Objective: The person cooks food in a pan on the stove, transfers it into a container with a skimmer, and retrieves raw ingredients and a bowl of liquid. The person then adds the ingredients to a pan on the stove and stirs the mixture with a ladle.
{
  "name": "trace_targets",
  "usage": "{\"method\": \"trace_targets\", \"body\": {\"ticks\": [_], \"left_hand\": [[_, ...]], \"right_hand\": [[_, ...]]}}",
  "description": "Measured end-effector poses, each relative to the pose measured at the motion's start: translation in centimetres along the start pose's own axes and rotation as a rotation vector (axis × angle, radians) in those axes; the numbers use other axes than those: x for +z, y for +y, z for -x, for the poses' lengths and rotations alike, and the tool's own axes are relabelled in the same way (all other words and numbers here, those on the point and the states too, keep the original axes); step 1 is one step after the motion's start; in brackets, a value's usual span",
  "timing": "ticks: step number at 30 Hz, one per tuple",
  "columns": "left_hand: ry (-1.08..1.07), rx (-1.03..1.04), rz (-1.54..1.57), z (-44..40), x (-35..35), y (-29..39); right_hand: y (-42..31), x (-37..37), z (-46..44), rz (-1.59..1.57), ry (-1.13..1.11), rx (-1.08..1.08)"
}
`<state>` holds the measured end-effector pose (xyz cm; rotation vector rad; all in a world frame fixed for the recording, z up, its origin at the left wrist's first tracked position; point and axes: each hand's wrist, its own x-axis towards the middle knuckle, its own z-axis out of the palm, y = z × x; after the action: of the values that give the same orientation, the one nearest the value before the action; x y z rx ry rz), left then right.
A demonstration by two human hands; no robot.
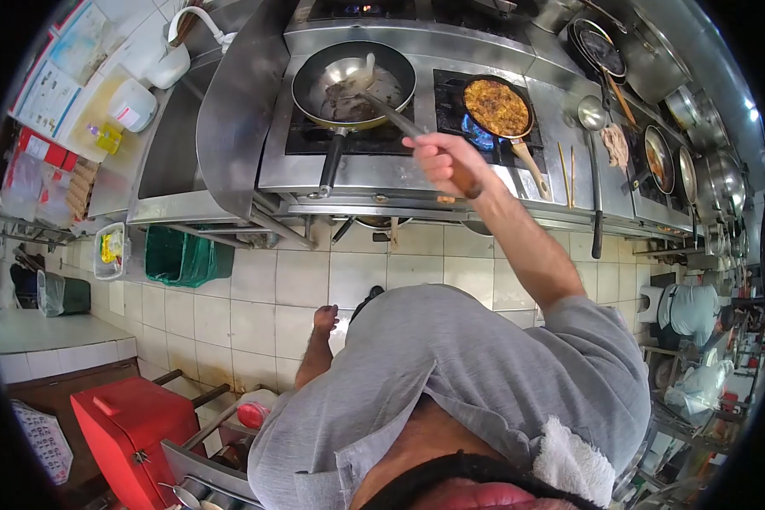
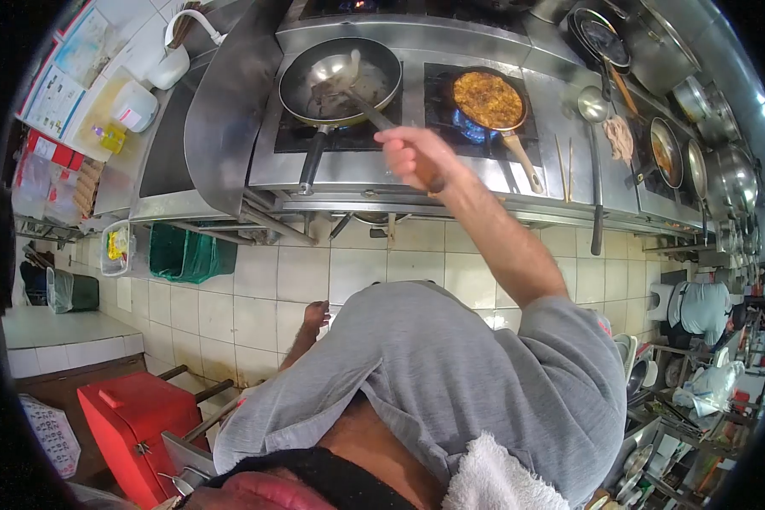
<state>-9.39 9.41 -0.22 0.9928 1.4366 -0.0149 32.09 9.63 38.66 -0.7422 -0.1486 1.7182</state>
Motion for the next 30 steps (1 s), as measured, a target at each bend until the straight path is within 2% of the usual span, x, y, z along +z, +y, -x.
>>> {"method": "trace_targets", "body": {"ticks": [2, 4, 6, 8, 10, 12, 14, 16, 18, 20, 21, 22, 24, 26, 28, 30], "left_hand": [[-0.004, -0.007, -0.014, -0.4, -0.3, 0.3], [0.049, 0.004, 0.012, -0.4, -0.4, 0.4], [0.033, 0.010, -0.004, -0.5, -0.7, 0.8], [0.018, 0.022, -0.020, -0.4, -0.5, 1.1], [0.003, 0.040, 0.025, -0.8, -0.9, 1.0], [-0.016, 0.040, 0.054, -1.1, -0.8, 1.1], [0.014, 0.078, 0.009, -0.7, -0.5, 1.5], [0.016, 0.044, -0.020, -0.9, -0.4, 2.3], [-0.001, 0.051, 0.049, -0.6, -0.5, 1.9], [-0.006, 0.049, 0.034, -0.7, -0.3, 1.3], [-0.006, 0.047, 0.022, -0.6, -0.4, 1.0], [-0.002, 0.056, 0.013, -0.8, -0.5, 1.4], [-0.002, 0.055, 0.026, -0.7, -0.5, 1.7], [-0.011, 0.040, 0.034, -0.7, -0.7, 1.3], [-0.001, 0.051, 0.007, -0.9, -0.5, 1.1], [0.014, 0.052, 0.032, -1.0, -0.4, 1.5]], "right_hand": [[1.9, 3.5, 0.7, 0.072, 0.215, -0.082], [1.0, 2.0, 0.8, 0.015, 0.154, -0.029], [-0.7, 0.9, 0.8, -0.144, -0.031, 0.033], [0.2, 2.0, 0.5, -0.097, -0.023, -0.005], [2.4, 4.0, 0.6, 0.019, 0.189, -0.043], [0.4, 2.6, 1.1, -0.053, -0.001, -0.012], [0.1, 1.6, 0.1, -0.136, 0.009, -0.078], [2.0, 2.7, -0.9, -0.011, -0.027, -0.015], [2.1, 3.1, -0.5, -0.102, 0.032, -0.053], [0.3, 1.0, -0.6, -0.295, -0.123, 0.014], [0.5, 2.1, -0.4, -0.226, -0.052, -0.066], [1.0, 3.5, -0.4, -0.222, -0.055, -0.071], [2.8, 5.5, 0.0, -0.044, 0.101, -0.067], [1.3, 2.5, -0.7, -0.063, -0.060, -0.012], [0.4, 2.3, -0.9, -0.202, -0.012, -0.010], [2.6, 2.3, -1.9, 0.046, 0.023, -0.078]]}}
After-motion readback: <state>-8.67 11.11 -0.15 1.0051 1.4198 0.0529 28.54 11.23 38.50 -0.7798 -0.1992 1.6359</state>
